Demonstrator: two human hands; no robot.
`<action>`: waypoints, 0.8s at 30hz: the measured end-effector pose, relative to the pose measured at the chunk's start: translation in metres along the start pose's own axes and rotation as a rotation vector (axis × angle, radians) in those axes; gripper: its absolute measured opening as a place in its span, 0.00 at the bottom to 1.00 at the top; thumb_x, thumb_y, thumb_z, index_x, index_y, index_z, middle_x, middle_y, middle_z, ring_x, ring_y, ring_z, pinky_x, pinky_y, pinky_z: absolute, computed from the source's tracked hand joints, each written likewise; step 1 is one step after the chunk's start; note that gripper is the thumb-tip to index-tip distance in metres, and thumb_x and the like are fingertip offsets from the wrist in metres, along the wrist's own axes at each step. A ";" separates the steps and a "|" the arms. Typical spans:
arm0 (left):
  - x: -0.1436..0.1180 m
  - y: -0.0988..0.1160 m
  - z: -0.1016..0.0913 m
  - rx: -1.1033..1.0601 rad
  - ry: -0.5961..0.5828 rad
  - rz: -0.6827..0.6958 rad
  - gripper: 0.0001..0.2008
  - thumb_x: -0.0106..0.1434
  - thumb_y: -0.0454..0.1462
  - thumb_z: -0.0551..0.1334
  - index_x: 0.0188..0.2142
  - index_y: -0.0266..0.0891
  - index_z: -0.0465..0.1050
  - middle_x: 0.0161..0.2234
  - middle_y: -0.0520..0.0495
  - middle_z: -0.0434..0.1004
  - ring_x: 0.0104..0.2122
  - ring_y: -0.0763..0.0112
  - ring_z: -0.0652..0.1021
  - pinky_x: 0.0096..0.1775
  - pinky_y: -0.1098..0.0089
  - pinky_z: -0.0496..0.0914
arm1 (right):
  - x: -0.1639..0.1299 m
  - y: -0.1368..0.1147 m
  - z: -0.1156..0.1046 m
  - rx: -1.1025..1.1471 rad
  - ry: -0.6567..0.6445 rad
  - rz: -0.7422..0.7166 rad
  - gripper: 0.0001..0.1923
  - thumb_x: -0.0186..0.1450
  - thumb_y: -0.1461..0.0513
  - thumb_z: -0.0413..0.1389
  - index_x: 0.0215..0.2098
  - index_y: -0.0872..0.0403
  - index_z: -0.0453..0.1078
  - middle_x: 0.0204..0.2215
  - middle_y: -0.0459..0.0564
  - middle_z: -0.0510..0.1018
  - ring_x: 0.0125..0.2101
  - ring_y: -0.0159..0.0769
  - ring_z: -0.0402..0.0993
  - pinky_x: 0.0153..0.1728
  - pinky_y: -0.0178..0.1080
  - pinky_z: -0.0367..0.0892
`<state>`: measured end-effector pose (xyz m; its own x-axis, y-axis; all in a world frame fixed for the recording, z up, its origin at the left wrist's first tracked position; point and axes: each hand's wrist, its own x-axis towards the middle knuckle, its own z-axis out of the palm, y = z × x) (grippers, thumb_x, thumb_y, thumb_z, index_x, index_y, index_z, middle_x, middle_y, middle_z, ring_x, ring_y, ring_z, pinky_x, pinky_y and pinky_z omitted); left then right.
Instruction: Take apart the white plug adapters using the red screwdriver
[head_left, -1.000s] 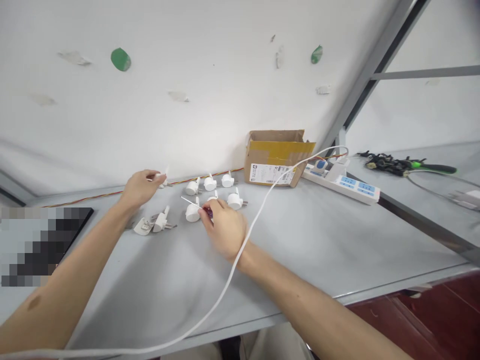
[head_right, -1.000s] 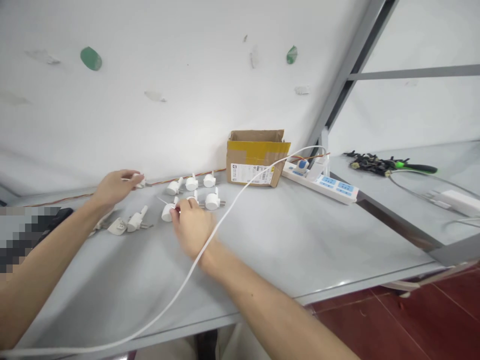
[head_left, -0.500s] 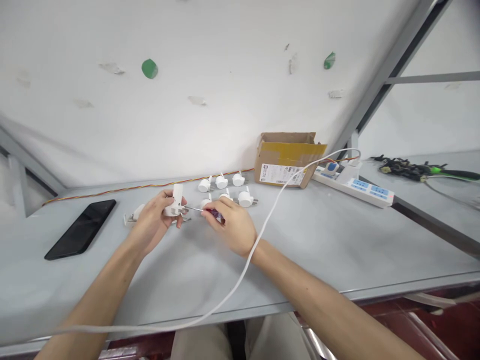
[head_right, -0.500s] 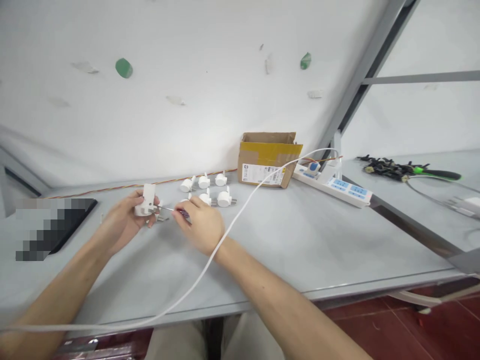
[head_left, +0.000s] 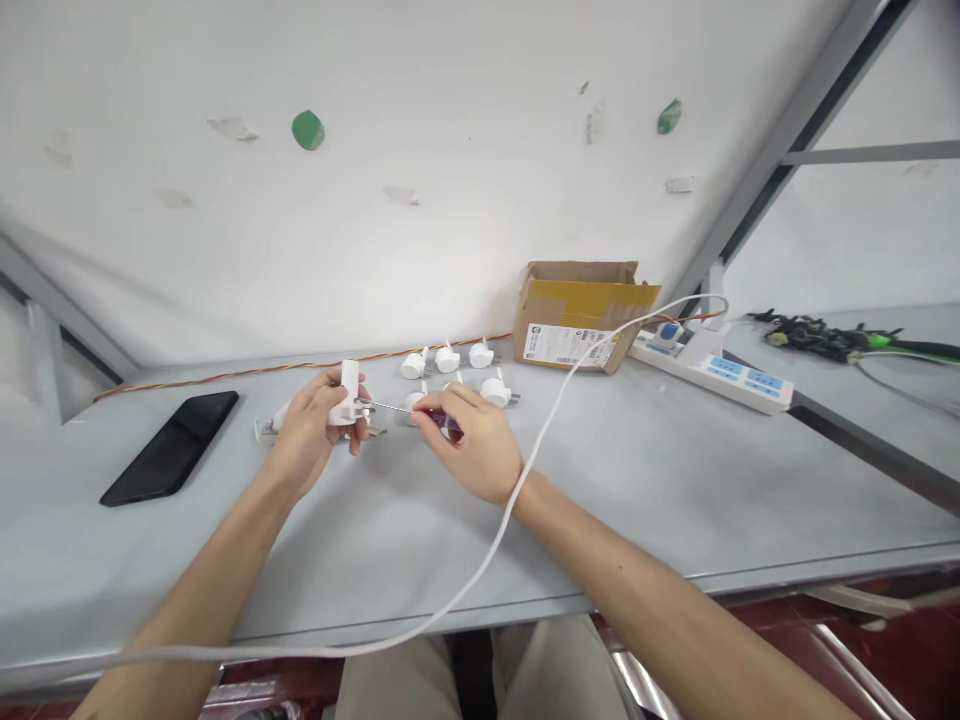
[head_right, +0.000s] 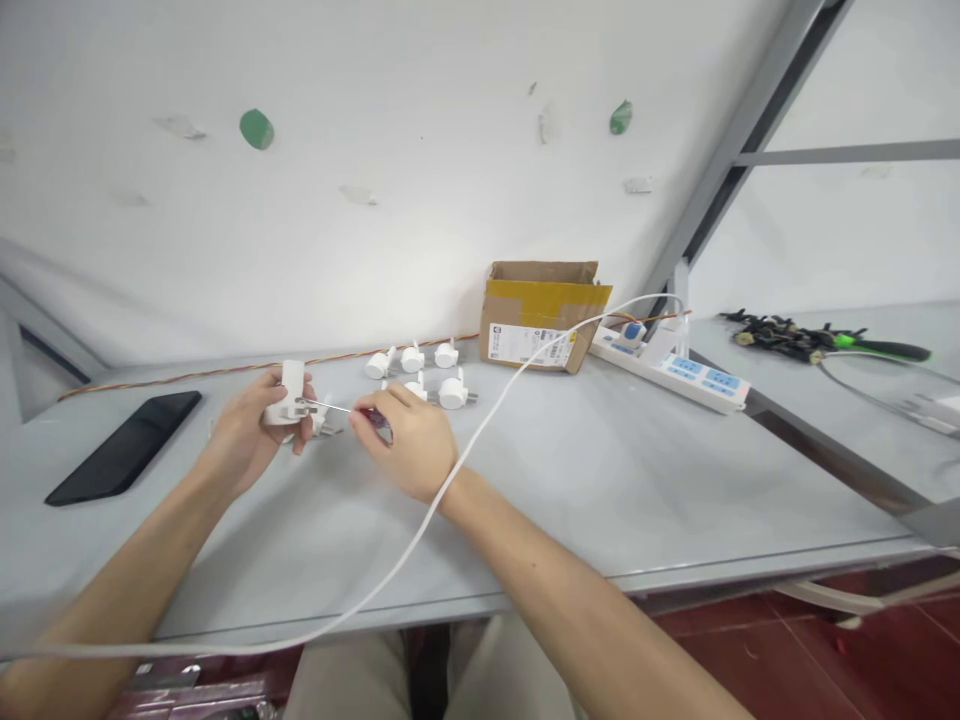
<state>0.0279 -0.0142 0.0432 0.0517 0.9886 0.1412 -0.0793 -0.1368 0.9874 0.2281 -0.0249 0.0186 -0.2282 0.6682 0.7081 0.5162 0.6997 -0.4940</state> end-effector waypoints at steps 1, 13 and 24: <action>0.000 0.000 0.000 0.003 0.001 0.003 0.11 0.59 0.40 0.57 0.40 0.40 0.67 0.33 0.50 0.69 0.20 0.73 0.71 0.18 0.69 0.64 | 0.000 0.000 0.000 0.006 -0.002 -0.006 0.10 0.67 0.59 0.51 0.38 0.54 0.72 0.32 0.48 0.75 0.29 0.30 0.69 0.32 0.34 0.65; -0.004 0.001 0.006 0.177 -0.006 0.017 0.14 0.59 0.44 0.60 0.44 0.42 0.68 0.34 0.52 0.70 0.17 0.78 0.69 0.20 0.70 0.64 | 0.000 0.002 0.001 -0.010 -0.010 -0.021 0.09 0.67 0.59 0.53 0.40 0.54 0.72 0.34 0.49 0.73 0.30 0.30 0.70 0.32 0.33 0.65; -0.005 0.002 0.003 0.232 -0.022 0.011 0.19 0.57 0.45 0.63 0.47 0.44 0.67 0.28 0.55 0.67 0.18 0.78 0.68 0.22 0.71 0.66 | 0.001 0.004 0.001 -0.021 -0.052 0.005 0.08 0.67 0.59 0.54 0.40 0.51 0.73 0.32 0.48 0.73 0.30 0.31 0.69 0.30 0.34 0.65</action>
<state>0.0304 -0.0199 0.0449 0.0736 0.9857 0.1514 0.1509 -0.1611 0.9753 0.2292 -0.0220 0.0169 -0.2680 0.6844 0.6781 0.5342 0.6913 -0.4866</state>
